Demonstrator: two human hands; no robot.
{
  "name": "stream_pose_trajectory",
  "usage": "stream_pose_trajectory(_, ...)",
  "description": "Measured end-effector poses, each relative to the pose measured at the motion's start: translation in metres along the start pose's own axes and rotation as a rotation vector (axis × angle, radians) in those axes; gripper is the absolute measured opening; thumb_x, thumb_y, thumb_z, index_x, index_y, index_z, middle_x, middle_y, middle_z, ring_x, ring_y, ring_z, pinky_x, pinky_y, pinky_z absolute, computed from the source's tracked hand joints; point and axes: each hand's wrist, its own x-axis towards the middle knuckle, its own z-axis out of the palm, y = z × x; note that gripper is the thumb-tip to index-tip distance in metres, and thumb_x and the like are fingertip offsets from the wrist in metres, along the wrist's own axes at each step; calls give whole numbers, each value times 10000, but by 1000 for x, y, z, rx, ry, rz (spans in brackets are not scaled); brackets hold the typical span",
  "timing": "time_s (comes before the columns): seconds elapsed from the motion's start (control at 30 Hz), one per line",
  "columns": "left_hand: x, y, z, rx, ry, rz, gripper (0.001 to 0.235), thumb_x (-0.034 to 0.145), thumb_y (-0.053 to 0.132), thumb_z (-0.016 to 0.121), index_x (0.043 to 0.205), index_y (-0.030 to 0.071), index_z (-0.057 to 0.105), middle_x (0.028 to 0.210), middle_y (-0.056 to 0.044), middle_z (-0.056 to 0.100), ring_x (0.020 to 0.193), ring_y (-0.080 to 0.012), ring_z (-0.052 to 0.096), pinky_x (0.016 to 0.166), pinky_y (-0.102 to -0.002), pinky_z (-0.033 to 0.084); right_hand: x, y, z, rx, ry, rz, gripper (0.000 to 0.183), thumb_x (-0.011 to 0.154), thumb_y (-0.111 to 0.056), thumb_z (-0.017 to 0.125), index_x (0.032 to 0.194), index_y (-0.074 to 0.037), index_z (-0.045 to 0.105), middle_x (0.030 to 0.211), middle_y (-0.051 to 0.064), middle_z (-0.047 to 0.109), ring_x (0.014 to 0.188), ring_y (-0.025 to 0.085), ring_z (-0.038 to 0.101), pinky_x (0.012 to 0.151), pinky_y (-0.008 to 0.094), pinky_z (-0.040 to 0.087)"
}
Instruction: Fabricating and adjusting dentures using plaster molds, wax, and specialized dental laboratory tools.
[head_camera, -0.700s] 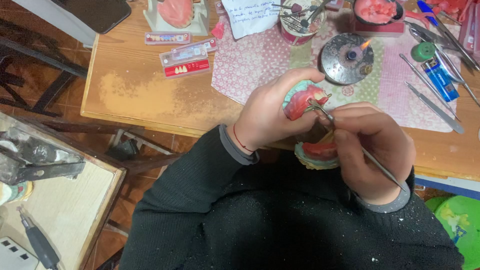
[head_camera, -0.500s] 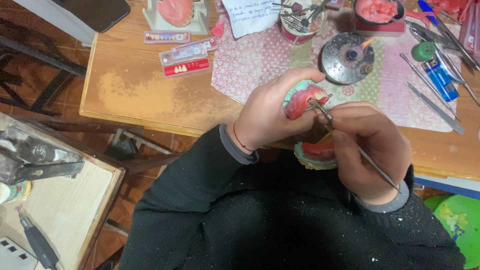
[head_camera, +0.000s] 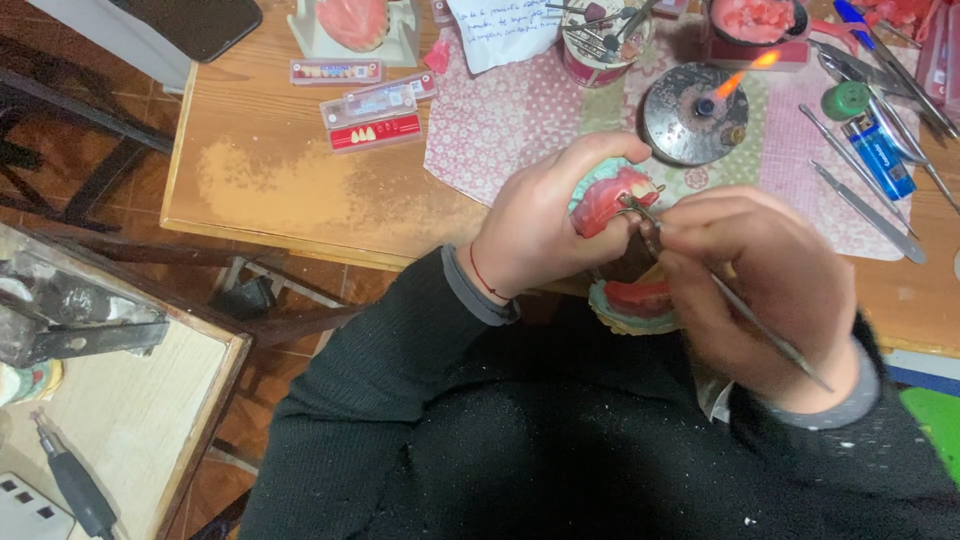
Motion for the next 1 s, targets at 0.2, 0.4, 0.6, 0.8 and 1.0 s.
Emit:
stream_pose_trajectory(0.2,-2,-1,4,49,28,-28,519,879,172,798,1349,151,579,1269,-80,704,1102,-258,742,972,-338,610,35,-8,-34,-168,-286,91,111,909,-76,746,917,-6,659,862,116,715,781,206,709,685,325,533)
stream_pose_trajectory(0.4,0,-4,5,8,0,-51,541,878,207,801,1357,139,560,1259,-98,702,1146,-292,734,952,-345,605,73,-7,-39,-361,-421,264,177,942,-212,746,953,-36,759,715,85,707,641,183,660,577,322,524)
stream_pose_trajectory(0.6,0,1,-3,-130,-44,-113,507,897,210,782,1353,134,573,1243,-70,721,1128,-230,764,965,-322,603,14,9,-31,358,89,442,138,959,-98,638,1031,-8,715,919,100,737,636,105,592,650,263,468)
stream_pose_trajectory(0.8,2,2,-3,-213,-69,-204,497,896,185,748,1355,111,574,1193,-74,738,1108,-193,769,963,-306,602,-5,13,16,648,291,323,215,861,76,697,872,-80,551,968,116,743,932,187,730,923,341,609)
stream_pose_trajectory(1.0,1,-3,-2,-209,-34,-134,513,901,166,772,1363,89,562,1262,-99,707,1173,-206,739,1005,-316,585,-11,29,23,444,231,220,286,934,79,748,871,-58,505,941,88,687,930,178,698,928,334,579)
